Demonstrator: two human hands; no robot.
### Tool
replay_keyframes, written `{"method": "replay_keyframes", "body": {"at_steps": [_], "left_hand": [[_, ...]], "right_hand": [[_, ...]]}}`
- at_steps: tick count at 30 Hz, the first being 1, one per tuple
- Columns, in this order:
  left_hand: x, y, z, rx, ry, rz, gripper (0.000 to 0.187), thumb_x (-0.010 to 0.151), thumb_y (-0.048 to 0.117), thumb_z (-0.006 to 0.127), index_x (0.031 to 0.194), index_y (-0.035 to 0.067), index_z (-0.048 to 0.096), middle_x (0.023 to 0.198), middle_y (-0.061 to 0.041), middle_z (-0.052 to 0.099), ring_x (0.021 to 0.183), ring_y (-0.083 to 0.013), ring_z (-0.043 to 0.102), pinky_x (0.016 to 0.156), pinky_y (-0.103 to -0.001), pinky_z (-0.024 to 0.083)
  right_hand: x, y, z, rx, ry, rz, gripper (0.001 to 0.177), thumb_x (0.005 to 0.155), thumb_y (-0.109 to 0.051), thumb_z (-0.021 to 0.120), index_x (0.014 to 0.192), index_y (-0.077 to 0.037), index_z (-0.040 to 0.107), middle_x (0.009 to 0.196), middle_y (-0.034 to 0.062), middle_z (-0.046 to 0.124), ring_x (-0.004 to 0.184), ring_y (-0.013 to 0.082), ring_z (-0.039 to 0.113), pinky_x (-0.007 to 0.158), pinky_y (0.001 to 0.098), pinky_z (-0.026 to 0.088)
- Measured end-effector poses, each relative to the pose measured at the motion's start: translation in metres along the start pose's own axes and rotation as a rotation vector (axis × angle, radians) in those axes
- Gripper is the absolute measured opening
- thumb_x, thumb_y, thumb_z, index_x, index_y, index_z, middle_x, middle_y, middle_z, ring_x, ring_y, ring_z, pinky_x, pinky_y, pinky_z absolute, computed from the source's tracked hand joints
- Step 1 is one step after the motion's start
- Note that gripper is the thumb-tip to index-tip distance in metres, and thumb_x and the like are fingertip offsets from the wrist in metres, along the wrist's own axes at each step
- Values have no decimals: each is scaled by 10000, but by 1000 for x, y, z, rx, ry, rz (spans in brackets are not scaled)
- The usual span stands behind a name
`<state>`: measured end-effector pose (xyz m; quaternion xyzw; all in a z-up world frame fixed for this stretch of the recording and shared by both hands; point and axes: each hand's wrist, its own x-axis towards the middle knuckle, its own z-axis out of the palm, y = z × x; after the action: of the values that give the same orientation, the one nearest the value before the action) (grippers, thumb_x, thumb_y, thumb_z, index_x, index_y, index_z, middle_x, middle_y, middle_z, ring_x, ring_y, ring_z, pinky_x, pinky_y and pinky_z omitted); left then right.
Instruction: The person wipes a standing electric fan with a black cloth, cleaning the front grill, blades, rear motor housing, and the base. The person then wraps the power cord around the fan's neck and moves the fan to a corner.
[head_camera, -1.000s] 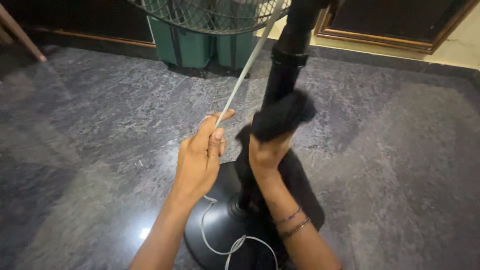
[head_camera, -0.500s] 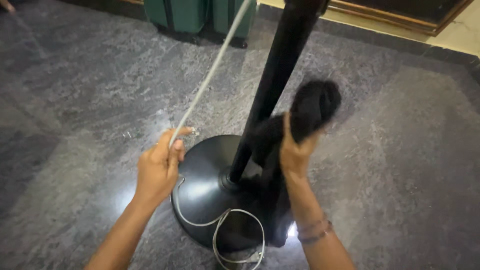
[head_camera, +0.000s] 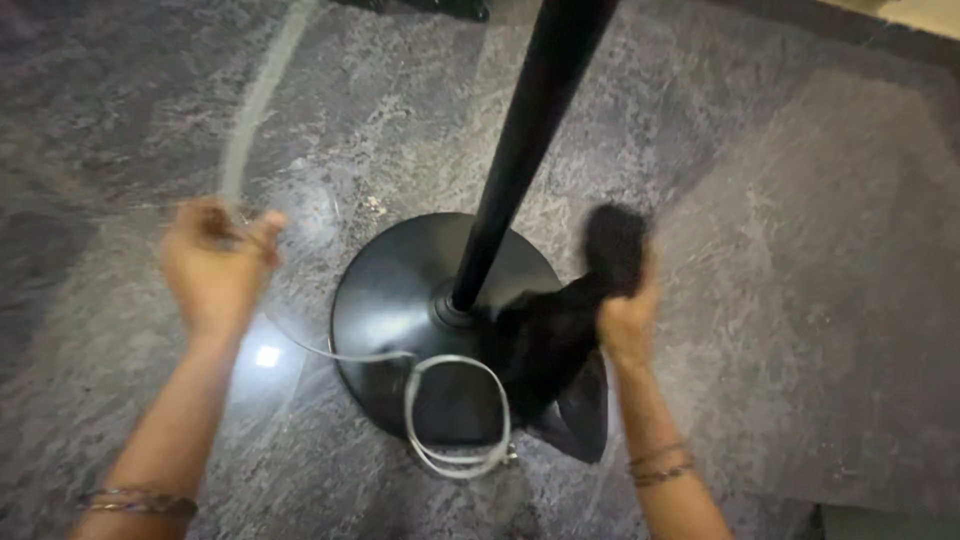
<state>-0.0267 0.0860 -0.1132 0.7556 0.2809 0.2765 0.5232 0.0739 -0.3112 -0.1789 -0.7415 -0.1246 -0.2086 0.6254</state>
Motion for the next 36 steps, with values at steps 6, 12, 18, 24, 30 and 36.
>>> {"method": "replay_keyframes", "body": {"at_steps": [6, 12, 18, 24, 30, 36], "left_hand": [[-42, 25, 12, -134, 31, 441, 688, 1027, 7, 729, 1491, 98, 230, 1503, -185, 352, 1330, -284, 656, 1009, -354, 600], [-67, 16, 55, 66, -68, 768, 1034, 1110, 48, 731, 1618, 148, -164, 1675, -172, -140, 1563, -432, 231, 1233, -454, 425], [-114, -39, 107, 278, -298, 1212, 907, 1027, 173, 588, 1619, -10, -74, 1650, -322, -157, 1533, -602, 11, 1237, -625, 256], [-182, -72, 169, 415, -1011, 1553, 356, 874, 132, 574, 1211, 18, 589, 1523, -230, 470, 1318, -387, 565, 1056, -441, 494], [-240, -125, 240, 590, -1327, 1424, 155, 868, 137, 612, 959, 59, 710, 971, -109, 701, 895, -272, 692, 613, -381, 583], [-281, -196, 276, 636, -1281, 1425, 216, 872, 163, 600, 1002, 59, 738, 1065, -155, 704, 929, -283, 667, 605, -367, 584]], "right_hand": [[35, -27, -82, 40, 138, -363, 577, 981, 95, 414, 1549, 28, 486, 1495, 170, 584, 1367, 286, 598, 1232, 411, 464], [53, -67, -152, -411, 353, -710, 183, 1053, -23, 470, 1202, -25, 576, 1263, 79, 593, 1201, 232, 641, 1065, 361, 584], [47, -41, -173, -578, 399, -487, 216, 894, 87, 497, 1038, 14, 642, 1159, 172, 616, 1205, 343, 542, 1163, 449, 356], [-21, 16, -104, -369, -34, -104, 504, 601, 136, 403, 985, -4, 698, 1220, 196, 592, 1263, 367, 545, 1133, 381, 388], [-42, 39, -112, -331, 75, 9, 522, 575, 132, 384, 960, -8, 706, 1199, 167, 611, 1209, 339, 593, 1087, 323, 423], [-48, 38, -128, -328, 120, 35, 502, 578, 124, 374, 944, 3, 696, 1179, 155, 613, 1193, 305, 594, 1090, 309, 419]]}}
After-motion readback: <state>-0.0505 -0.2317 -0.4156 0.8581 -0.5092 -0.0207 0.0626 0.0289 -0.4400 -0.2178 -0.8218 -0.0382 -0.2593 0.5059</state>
